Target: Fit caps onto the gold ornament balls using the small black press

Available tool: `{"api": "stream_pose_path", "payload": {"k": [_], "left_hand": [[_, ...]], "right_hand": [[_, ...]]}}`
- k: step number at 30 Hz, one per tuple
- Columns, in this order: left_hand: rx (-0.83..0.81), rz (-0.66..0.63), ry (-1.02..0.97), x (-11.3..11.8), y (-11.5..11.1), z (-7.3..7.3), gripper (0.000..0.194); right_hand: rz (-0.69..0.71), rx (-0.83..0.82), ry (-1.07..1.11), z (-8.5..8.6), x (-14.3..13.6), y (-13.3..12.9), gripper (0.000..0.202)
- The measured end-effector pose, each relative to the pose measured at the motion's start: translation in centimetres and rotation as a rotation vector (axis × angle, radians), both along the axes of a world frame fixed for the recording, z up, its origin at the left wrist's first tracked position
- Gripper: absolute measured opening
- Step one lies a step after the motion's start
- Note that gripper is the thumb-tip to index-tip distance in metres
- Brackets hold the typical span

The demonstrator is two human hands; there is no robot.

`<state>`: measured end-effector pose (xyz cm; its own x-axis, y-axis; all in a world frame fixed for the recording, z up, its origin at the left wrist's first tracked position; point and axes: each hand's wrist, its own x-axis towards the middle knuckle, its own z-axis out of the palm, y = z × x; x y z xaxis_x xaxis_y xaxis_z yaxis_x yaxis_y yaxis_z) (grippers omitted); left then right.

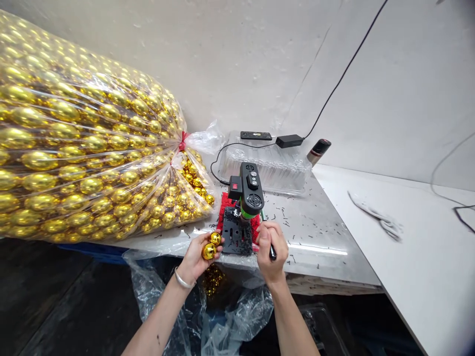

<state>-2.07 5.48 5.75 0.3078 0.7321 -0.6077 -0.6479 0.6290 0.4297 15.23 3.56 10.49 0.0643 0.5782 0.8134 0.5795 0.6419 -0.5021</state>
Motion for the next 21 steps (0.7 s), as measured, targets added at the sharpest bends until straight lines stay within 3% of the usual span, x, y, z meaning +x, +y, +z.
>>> {"api": "stream_pose_path", "payload": {"k": [6,9,15,21], "left_hand": [[-0.068,0.116,-0.008,0.3,0.8,0.2,0.01],[0.015,0.107,0.074,0.6,0.9,0.1,0.005],[0.283,0.098,0.39,1.6,1.6,-1.1,0.044],[0.522,-0.013,0.642,3.4,3.5,-3.0,0.052]], "right_hand": [[-0.004,0.005,0.007,0.0,-0.1,0.0,0.026],[-0.007,0.003,0.007,-0.1,0.0,0.0,0.026],[0.001,-0.014,0.002,-0.1,0.1,0.0,0.026],[0.007,-0.001,-0.004,0.9,0.2,0.2,0.026]]}}
